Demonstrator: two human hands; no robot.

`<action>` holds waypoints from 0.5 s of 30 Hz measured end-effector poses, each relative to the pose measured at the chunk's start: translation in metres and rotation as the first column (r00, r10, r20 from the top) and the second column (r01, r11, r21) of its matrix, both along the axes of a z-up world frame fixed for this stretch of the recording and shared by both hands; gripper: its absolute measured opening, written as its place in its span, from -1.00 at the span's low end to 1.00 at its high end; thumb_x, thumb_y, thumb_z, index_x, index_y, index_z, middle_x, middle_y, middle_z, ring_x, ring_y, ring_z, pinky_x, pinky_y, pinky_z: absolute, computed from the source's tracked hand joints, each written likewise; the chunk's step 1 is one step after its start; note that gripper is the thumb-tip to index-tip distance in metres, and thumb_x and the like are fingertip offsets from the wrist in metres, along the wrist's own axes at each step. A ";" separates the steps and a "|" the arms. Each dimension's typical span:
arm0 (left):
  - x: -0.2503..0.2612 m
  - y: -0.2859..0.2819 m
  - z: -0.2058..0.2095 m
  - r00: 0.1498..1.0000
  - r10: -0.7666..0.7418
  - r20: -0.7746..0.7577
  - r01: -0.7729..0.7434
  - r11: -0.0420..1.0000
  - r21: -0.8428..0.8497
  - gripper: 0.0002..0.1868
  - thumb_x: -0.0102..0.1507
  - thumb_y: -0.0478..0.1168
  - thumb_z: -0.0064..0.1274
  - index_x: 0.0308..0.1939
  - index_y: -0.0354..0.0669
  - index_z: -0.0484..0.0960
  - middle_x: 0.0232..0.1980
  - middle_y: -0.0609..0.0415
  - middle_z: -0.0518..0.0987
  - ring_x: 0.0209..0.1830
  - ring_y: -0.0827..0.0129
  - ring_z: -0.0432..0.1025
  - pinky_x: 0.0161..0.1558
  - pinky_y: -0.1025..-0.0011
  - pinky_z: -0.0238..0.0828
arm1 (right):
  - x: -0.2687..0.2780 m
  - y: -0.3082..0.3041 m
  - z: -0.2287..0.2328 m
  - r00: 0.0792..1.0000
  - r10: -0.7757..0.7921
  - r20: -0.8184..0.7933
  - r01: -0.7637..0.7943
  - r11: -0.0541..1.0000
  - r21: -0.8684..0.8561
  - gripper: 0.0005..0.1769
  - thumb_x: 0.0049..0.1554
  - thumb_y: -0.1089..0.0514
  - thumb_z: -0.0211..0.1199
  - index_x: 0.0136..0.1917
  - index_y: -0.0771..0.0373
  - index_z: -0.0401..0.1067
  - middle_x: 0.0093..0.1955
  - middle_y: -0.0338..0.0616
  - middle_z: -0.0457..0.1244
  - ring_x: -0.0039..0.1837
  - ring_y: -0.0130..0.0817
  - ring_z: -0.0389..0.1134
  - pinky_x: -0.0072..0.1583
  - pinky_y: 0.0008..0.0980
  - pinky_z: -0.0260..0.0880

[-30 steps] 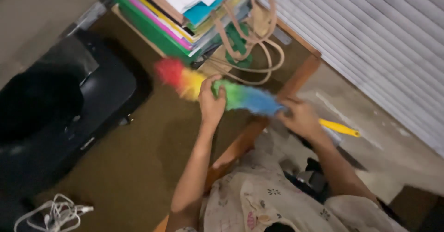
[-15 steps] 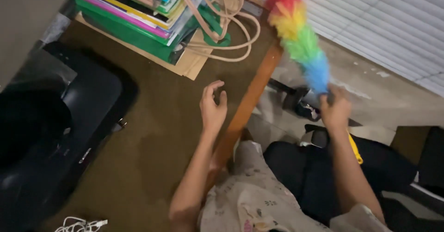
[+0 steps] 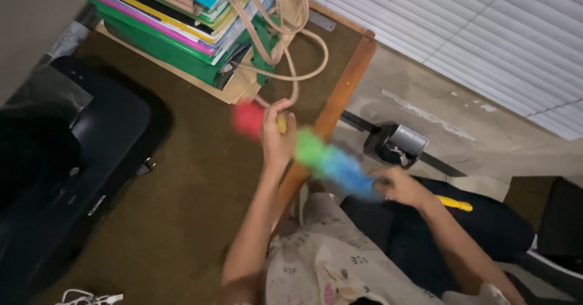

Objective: Tidying and dusting various items on a desk including papers, books, and a laptop

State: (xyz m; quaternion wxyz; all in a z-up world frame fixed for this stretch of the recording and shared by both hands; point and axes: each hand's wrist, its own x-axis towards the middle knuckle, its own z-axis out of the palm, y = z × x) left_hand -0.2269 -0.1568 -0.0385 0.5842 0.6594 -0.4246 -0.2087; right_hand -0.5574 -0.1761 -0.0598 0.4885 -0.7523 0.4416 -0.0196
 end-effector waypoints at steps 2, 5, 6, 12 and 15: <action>-0.002 -0.005 0.000 0.999 0.036 0.013 -0.036 0.999 -0.001 -0.72 0.26 -0.38 0.09 0.02 0.00 0.62 0.12 0.04 0.59 0.16 0.12 0.50 0.13 0.17 0.45 | 0.005 0.001 -0.012 0.988 0.156 -0.010 -0.156 0.988 -0.011 -0.50 0.02 0.15 0.29 0.23 0.36 0.53 0.19 0.25 0.41 0.26 0.26 0.40 0.24 0.16 0.41; 0.001 -0.005 0.012 0.995 0.096 0.021 -0.096 0.995 0.001 -0.69 0.25 -0.37 0.10 0.04 0.04 0.62 0.14 0.09 0.59 0.18 0.18 0.50 0.15 0.22 0.43 | 0.018 -0.023 -0.018 0.947 0.320 -0.033 -0.322 0.945 -0.059 -0.50 0.05 0.03 0.23 0.23 0.22 0.56 0.20 0.10 0.43 0.25 0.19 0.41 0.23 0.12 0.42; 0.003 -0.004 0.018 0.994 0.108 0.011 -0.109 0.994 0.001 -0.67 0.24 -0.39 0.09 0.06 0.02 0.61 0.16 0.07 0.58 0.20 0.15 0.48 0.16 0.20 0.42 | 0.024 -0.035 -0.017 0.946 0.321 -0.049 -0.325 0.940 -0.101 -0.48 0.08 -0.05 0.21 0.24 0.19 0.57 0.21 0.07 0.43 0.27 0.16 0.40 0.27 0.07 0.41; 0.030 0.007 0.017 0.949 0.312 0.036 -0.312 0.950 0.014 -0.69 0.24 -0.36 0.10 0.06 -0.04 0.61 0.11 -0.01 0.58 0.19 0.09 0.48 0.12 0.18 0.44 | 0.090 -0.123 -0.070 0.949 0.314 -0.038 -0.300 0.852 -0.429 -0.55 0.13 -0.06 0.19 0.20 0.17 0.57 0.10 -0.01 0.45 0.19 -0.02 0.45 0.24 -0.04 0.43; 0.045 0.017 0.008 0.904 0.425 0.034 -0.427 0.903 0.050 -0.67 0.25 -0.36 0.11 0.08 0.02 0.63 0.13 0.10 0.59 0.20 0.20 0.49 0.16 0.22 0.43 | 0.152 -0.098 0.008 0.907 0.420 -0.040 -0.398 0.819 -0.414 -0.57 0.16 0.08 0.12 0.25 0.20 0.52 0.09 0.22 0.41 0.16 0.19 0.43 0.19 0.10 0.44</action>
